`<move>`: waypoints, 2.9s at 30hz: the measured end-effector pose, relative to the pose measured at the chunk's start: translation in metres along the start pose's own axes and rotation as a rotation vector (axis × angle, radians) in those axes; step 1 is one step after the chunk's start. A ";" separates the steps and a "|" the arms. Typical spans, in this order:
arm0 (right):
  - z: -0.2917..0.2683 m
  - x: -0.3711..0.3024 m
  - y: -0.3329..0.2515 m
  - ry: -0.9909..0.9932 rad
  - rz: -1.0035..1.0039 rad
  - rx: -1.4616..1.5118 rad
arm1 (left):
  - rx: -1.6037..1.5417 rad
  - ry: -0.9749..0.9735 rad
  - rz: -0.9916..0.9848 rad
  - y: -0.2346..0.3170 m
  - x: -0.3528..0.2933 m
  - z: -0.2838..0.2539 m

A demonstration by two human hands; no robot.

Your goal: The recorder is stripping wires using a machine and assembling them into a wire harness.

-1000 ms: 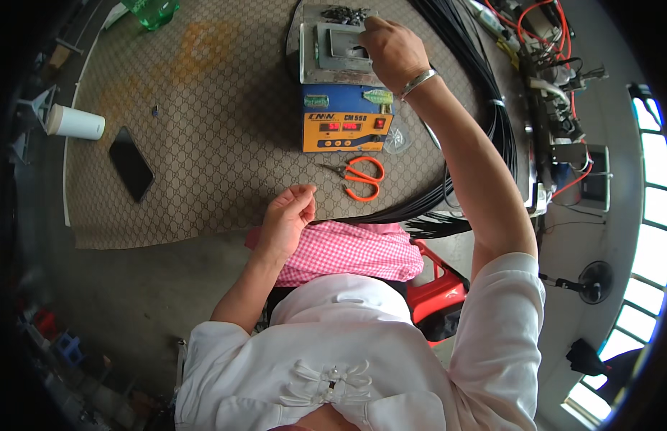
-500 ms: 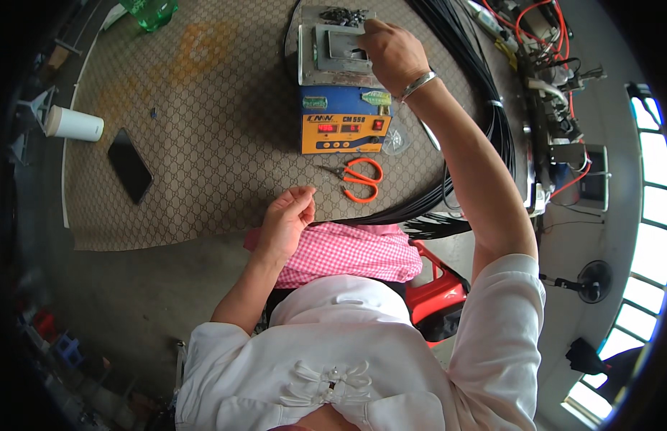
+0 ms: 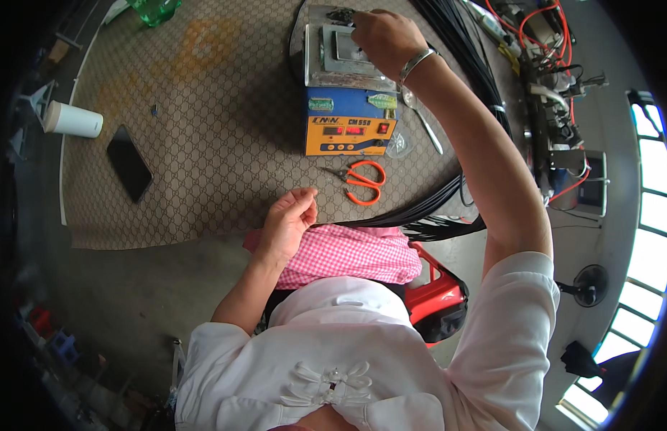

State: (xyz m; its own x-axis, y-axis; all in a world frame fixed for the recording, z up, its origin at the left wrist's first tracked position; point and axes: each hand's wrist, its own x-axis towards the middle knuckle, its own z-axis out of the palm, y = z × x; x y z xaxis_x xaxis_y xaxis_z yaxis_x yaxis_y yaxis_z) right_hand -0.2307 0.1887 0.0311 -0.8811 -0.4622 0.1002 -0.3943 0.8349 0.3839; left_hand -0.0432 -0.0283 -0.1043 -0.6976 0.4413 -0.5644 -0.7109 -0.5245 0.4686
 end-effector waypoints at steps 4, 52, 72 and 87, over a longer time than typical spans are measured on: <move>0.000 0.004 -0.005 -0.064 0.012 -0.029 | -0.010 -0.014 0.000 -0.001 0.001 -0.002; -0.025 -0.048 0.011 -0.246 0.531 1.136 | 0.023 -0.096 0.019 0.016 -0.010 0.017; -0.049 -0.144 -0.077 -0.041 0.549 2.442 | -0.023 -0.299 0.304 0.047 -0.038 0.090; -0.059 -0.144 -0.096 0.037 0.567 2.210 | -0.182 -0.343 0.151 0.055 -0.041 0.093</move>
State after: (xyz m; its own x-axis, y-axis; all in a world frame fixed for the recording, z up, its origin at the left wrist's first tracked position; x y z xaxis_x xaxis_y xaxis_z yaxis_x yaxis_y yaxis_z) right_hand -0.0508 0.1575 0.0342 -0.9760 -0.1207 -0.1812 0.2064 -0.2486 -0.9464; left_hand -0.0618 -0.0073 0.0078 -0.8038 0.5508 -0.2249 -0.5927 -0.7082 0.3836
